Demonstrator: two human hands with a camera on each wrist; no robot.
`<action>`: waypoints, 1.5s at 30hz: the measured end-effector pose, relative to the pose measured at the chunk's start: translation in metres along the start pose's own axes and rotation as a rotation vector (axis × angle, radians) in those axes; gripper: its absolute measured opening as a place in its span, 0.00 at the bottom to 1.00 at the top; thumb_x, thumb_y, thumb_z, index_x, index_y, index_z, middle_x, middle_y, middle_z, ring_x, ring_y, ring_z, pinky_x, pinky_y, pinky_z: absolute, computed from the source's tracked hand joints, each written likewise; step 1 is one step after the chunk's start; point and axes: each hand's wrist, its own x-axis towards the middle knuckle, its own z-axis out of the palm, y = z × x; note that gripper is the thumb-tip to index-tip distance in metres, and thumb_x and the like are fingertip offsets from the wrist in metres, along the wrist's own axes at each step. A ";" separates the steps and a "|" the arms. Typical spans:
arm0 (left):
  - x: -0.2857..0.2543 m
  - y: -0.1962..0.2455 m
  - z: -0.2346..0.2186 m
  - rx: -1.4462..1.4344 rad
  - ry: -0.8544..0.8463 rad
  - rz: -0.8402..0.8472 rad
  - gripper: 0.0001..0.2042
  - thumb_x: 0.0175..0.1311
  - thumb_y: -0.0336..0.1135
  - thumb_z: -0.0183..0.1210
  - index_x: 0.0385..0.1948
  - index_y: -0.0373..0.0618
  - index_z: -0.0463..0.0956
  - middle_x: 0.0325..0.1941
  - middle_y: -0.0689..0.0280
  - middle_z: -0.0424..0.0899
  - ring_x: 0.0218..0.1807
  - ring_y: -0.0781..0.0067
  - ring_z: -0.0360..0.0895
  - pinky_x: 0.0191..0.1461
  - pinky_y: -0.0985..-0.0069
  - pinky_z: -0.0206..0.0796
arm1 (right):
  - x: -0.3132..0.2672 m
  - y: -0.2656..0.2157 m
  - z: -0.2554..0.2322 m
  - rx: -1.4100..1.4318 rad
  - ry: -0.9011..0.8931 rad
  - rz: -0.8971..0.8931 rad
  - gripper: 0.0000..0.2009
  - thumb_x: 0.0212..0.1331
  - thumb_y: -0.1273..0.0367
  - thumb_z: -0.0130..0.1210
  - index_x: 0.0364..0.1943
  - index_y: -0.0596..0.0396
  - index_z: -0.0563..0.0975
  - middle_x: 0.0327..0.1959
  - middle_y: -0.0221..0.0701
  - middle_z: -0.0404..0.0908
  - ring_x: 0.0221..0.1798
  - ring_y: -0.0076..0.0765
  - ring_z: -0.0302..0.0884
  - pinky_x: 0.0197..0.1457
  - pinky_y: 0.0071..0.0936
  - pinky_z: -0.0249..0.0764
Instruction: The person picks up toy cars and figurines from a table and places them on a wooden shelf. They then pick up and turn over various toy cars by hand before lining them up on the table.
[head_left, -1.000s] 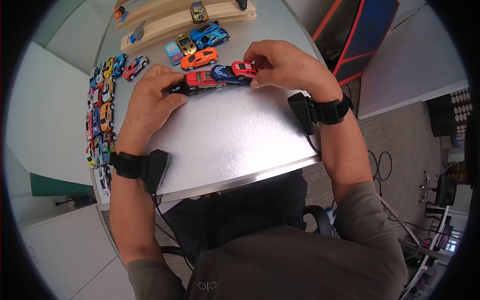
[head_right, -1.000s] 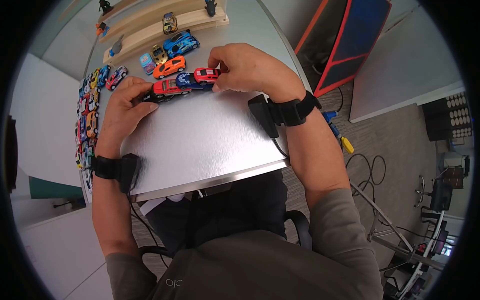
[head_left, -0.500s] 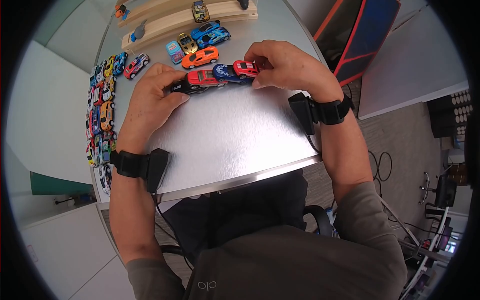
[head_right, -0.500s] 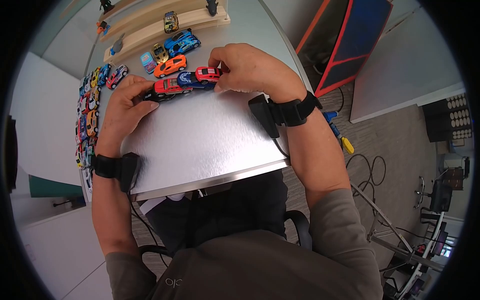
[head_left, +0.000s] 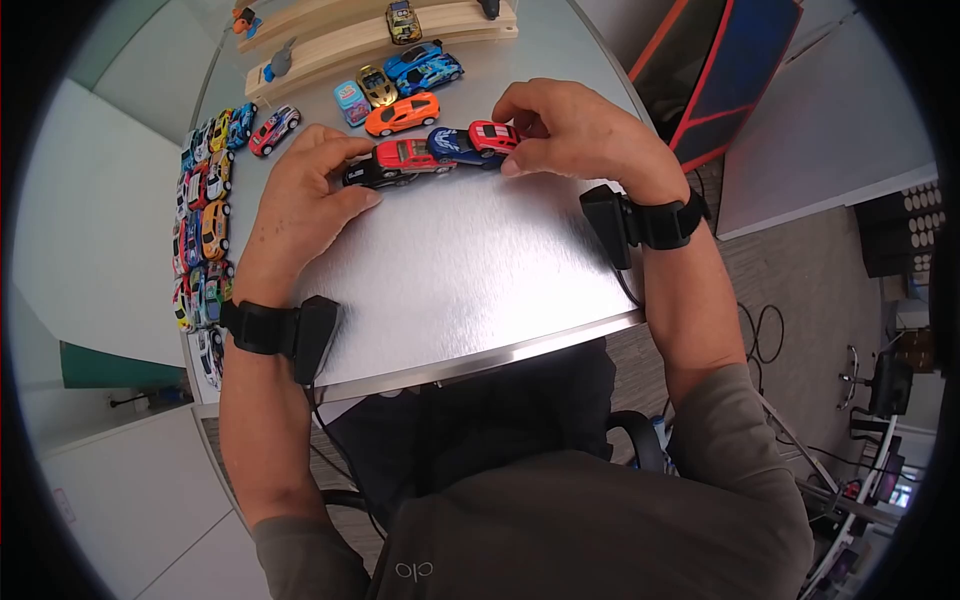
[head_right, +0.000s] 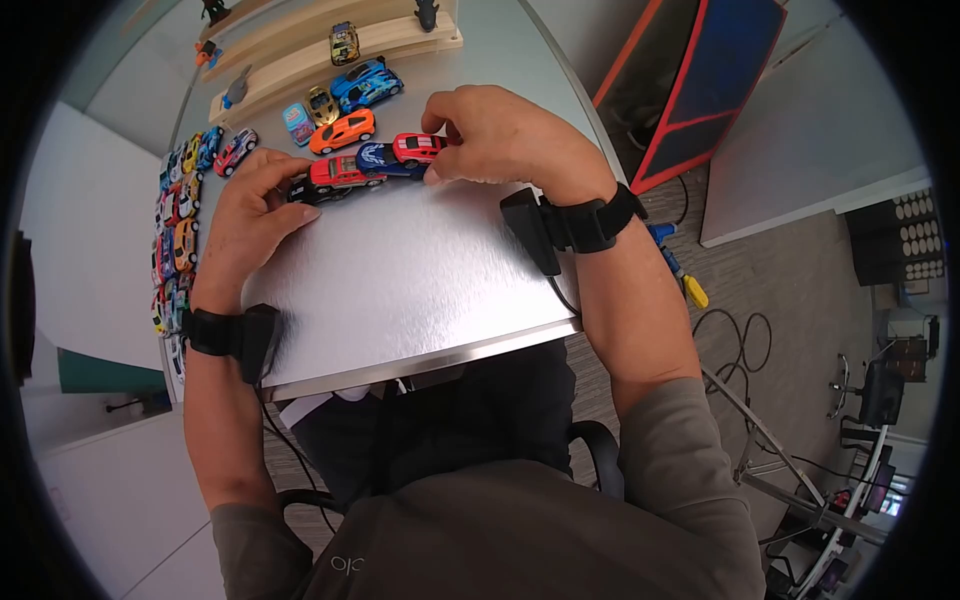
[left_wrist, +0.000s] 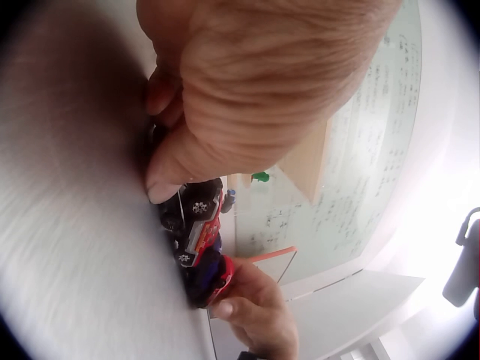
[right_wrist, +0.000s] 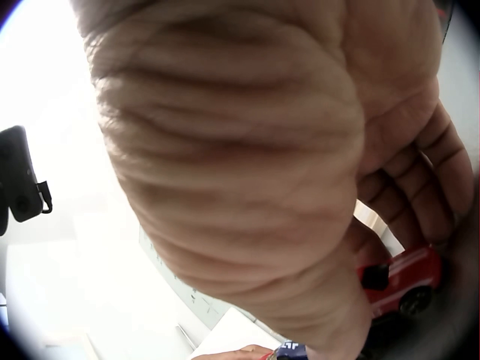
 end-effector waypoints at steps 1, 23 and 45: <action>0.000 0.000 0.000 0.001 0.000 0.001 0.24 0.47 0.21 0.69 0.51 0.41 0.83 0.44 0.71 0.75 0.37 0.83 0.69 0.40 0.85 0.63 | 0.000 0.000 0.000 0.000 0.000 0.000 0.24 0.46 0.64 0.73 0.48 0.60 0.81 0.35 0.37 0.82 0.39 0.39 0.80 0.43 0.34 0.75; 0.002 -0.012 -0.007 -0.026 0.187 0.062 0.11 0.64 0.31 0.66 0.45 0.35 0.82 0.41 0.67 0.78 0.42 0.79 0.75 0.48 0.81 0.68 | 0.010 0.019 0.002 0.284 0.406 -0.004 0.23 0.70 0.53 0.57 0.41 0.64 0.82 0.27 0.31 0.79 0.34 0.27 0.83 0.37 0.26 0.77; 0.084 0.045 0.007 0.562 -0.173 0.053 0.13 0.50 0.28 0.70 0.37 0.34 0.82 0.33 0.51 0.80 0.38 0.48 0.78 0.44 0.60 0.69 | 0.013 0.029 0.002 0.513 0.535 0.053 0.21 0.68 0.55 0.57 0.31 0.62 0.80 0.18 0.33 0.78 0.22 0.28 0.80 0.29 0.30 0.75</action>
